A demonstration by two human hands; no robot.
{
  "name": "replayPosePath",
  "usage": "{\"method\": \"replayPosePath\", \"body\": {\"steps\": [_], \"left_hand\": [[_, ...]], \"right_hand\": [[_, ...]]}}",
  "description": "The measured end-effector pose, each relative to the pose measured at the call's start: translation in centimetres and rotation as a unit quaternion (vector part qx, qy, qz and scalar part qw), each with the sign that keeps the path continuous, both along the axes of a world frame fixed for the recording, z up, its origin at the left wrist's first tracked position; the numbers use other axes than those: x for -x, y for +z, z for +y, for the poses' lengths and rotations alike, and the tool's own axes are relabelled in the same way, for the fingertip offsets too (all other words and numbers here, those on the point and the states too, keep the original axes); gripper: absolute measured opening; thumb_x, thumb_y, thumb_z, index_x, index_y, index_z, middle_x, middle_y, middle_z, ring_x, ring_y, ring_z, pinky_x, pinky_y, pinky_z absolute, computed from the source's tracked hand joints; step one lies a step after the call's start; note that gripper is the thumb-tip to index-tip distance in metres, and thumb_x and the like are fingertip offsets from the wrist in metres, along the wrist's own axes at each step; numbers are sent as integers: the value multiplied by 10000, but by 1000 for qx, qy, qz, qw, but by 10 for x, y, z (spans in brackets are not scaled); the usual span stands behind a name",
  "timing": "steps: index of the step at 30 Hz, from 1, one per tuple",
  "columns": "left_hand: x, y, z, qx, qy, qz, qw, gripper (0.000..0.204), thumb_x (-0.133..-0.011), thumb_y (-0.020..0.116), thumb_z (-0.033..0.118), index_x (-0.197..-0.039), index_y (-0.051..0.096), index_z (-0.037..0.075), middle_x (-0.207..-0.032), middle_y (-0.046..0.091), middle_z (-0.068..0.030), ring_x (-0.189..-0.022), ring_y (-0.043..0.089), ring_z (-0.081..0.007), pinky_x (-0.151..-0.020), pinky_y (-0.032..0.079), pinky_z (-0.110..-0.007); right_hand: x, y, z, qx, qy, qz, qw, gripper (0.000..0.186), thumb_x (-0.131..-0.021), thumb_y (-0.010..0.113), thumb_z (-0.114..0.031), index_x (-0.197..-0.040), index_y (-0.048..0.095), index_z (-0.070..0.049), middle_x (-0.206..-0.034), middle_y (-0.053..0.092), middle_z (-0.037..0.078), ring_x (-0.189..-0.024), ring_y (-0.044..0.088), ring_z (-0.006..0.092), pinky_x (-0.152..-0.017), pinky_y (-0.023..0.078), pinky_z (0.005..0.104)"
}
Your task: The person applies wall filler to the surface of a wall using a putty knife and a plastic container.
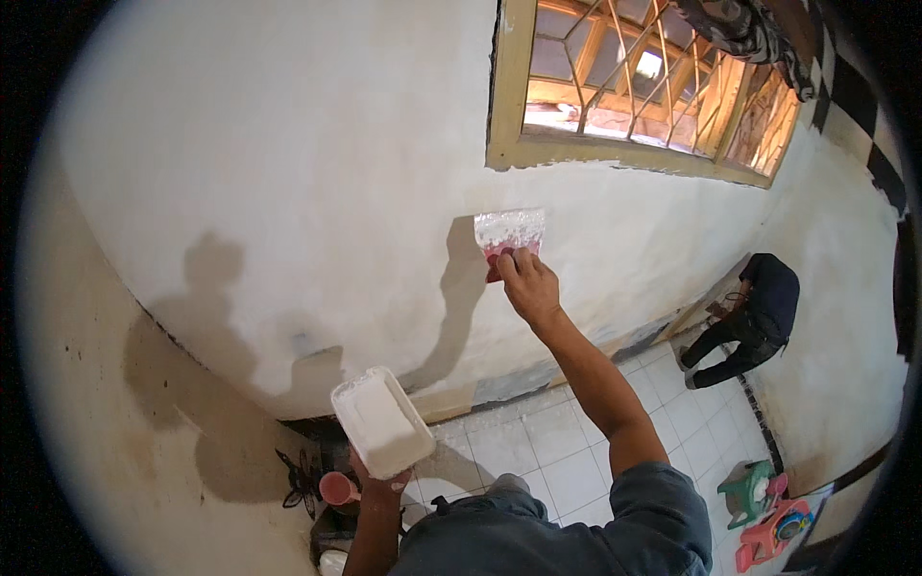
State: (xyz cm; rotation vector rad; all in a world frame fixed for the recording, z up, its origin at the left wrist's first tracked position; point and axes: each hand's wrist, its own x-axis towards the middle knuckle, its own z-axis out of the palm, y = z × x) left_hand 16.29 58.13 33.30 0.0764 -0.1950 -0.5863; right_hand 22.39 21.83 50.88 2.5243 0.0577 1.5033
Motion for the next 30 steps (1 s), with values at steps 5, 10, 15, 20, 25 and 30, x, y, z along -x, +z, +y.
{"method": "replayPosePath", "body": {"steps": [5, 10, 15, 20, 25, 30], "left_hand": [[1, 14, 4, -151, 75, -40, 985, 593, -966, 366, 534, -1402, 431, 138, -1181, 635, -153, -896, 697, -331, -675, 612, -508], [4, 21, 17, -114, 28, 83, 990, 580, -959, 387, 525, -1379, 456, 130, -1170, 641, -148, -911, 692, -327, -688, 611, -505], [13, 25, -1, -109, 25, 116, 987, 545, -956, 418, 498, -1352, 489, 130, -1167, 645, -118, -935, 685, -322, -715, 610, -480], [13, 4, 0, -172, 49, 16, 984, 525, -967, 418, 478, -1346, 495, 124, -1205, 627, -79, -1028, 659, -289, -790, 590, -447], [26, 6, -23, -367, 164, -38, 915, 577, -956, 436, 506, -1375, 464, 111, -1254, 596, -76, -1079, 635, -270, -826, 575, -445], [12, -48, 20, -164, 44, -101, 980, 602, -959, 433, 515, -1396, 436, 102, -1264, 587, -96, -1090, 628, -290, -836, 574, -456]], "right_hand": [[-13, 21, -38, 36, -28, 6, 999, 185, -809, 682, -181, -917, 546, -120, -805, 477, 56, -658, 594, 227, -498, 517, 335], [1, -2, -11, -33, -25, 9, 999, 223, -786, 708, -201, -921, 546, -129, -822, 501, 48, -667, 605, 219, -508, 523, 347], [-24, 21, -9, -6, -13, -5, 1000, 255, -790, 698, -198, -995, 559, -137, -901, 537, 54, -700, 615, 228, -548, 540, 324], [-8, 11, 30, -30, 33, 1, 999, 248, -794, 700, -214, -989, 571, -133, -882, 533, 58, -720, 607, 199, -563, 550, 320], [-21, 45, -6, -22, 34, -15, 999, 136, -821, 659, -152, -886, 540, -137, -861, 517, 55, -695, 606, 217, -530, 521, 330], [5, -5, -12, -84, 69, 41, 993, 164, -833, 652, -184, -976, 585, -141, -896, 557, 65, -769, 635, 261, -575, 528, 388]]}}
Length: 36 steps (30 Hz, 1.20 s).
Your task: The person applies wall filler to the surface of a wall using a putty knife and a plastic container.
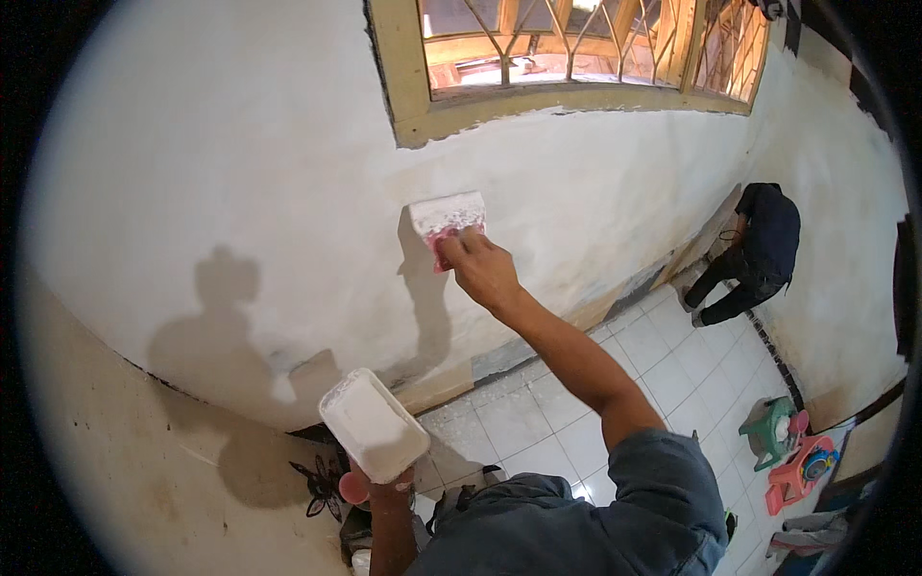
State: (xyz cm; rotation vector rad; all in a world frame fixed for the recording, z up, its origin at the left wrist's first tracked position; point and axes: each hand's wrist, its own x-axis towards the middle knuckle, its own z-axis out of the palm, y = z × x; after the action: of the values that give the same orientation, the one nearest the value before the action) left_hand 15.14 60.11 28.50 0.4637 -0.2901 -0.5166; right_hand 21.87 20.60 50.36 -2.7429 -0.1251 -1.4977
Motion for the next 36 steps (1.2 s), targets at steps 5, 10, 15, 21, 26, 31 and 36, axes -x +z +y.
{"method": "replayPosePath", "body": {"steps": [5, 10, 15, 21, 26, 31, 36], "left_hand": [[8, 12, -38, 4, 139, 166, 976, 700, -943, 430, 574, -1449, 354, 97, -1308, 538, -175, -1069, 615, -368, -823, 570, -505], [15, 26, -26, 69, 48, 140, 987, 654, -953, 420, 564, -1429, 396, 116, -1280, 577, -118, -1124, 604, -340, -849, 566, -513], [23, 65, -56, -203, 296, -261, 896, 662, -942, 435, 588, -1421, 420, 133, -1308, 566, -77, -1160, 588, -313, -877, 544, -537], [15, 61, -41, -44, 105, 75, 991, 658, -936, 448, 586, -1419, 424, 140, -1306, 565, -75, -1158, 588, -313, -886, 535, -538], [11, 61, -29, -62, 123, 80, 987, 656, -932, 458, 584, -1418, 427, 145, -1305, 565, -74, -1157, 587, -314, -894, 528, -539], [10, 60, -32, -72, 116, 93, 986, 653, -928, 469, 583, -1416, 430, 151, -1303, 564, -72, -1156, 587, -314, -901, 521, -539], [7, 59, -36, -84, 109, 98, 986, 651, -923, 479, 581, -1415, 433, 157, -1301, 564, -71, -1154, 586, -315, -909, 514, -540]], "right_hand": [[37, 49, -19, -422, -9, -102, 901, 140, -762, 628, -59, -803, 495, -37, -656, 522, 149, -596, 546, 312, -576, 451, 392], [17, 83, -30, -449, -4, -146, 881, 137, -738, 598, -36, -766, 463, -33, -620, 477, 110, -548, 476, 229, -542, 421, 347], [-54, 49, 33, -314, 64, -187, 929, 183, -753, 635, -11, -926, 587, -51, -865, 609, 135, -751, 625, 321, -628, 508, 392], [-37, 26, 104, -196, 155, -44, 967, 197, -735, 710, -74, -868, 567, -97, -817, 566, 98, -658, 616, 292, -546, 522, 404], [7, 25, 6, -51, 64, -172, 982, 167, -694, 704, -58, -753, 557, -114, -714, 518, 25, -595, 558, 211, -484, 476, 338], [20, 49, -90, 106, -18, -190, 976, 151, -690, 690, -114, -743, 555, -157, -749, 490, 3, -673, 539, 172, -570, 459, 294], [20, 25, -133, 141, -10, -49, 989, 153, -766, 641, -176, -906, 594, -215, -867, 513, -8, -835, 558, 180, -683, 483, 344]]}}
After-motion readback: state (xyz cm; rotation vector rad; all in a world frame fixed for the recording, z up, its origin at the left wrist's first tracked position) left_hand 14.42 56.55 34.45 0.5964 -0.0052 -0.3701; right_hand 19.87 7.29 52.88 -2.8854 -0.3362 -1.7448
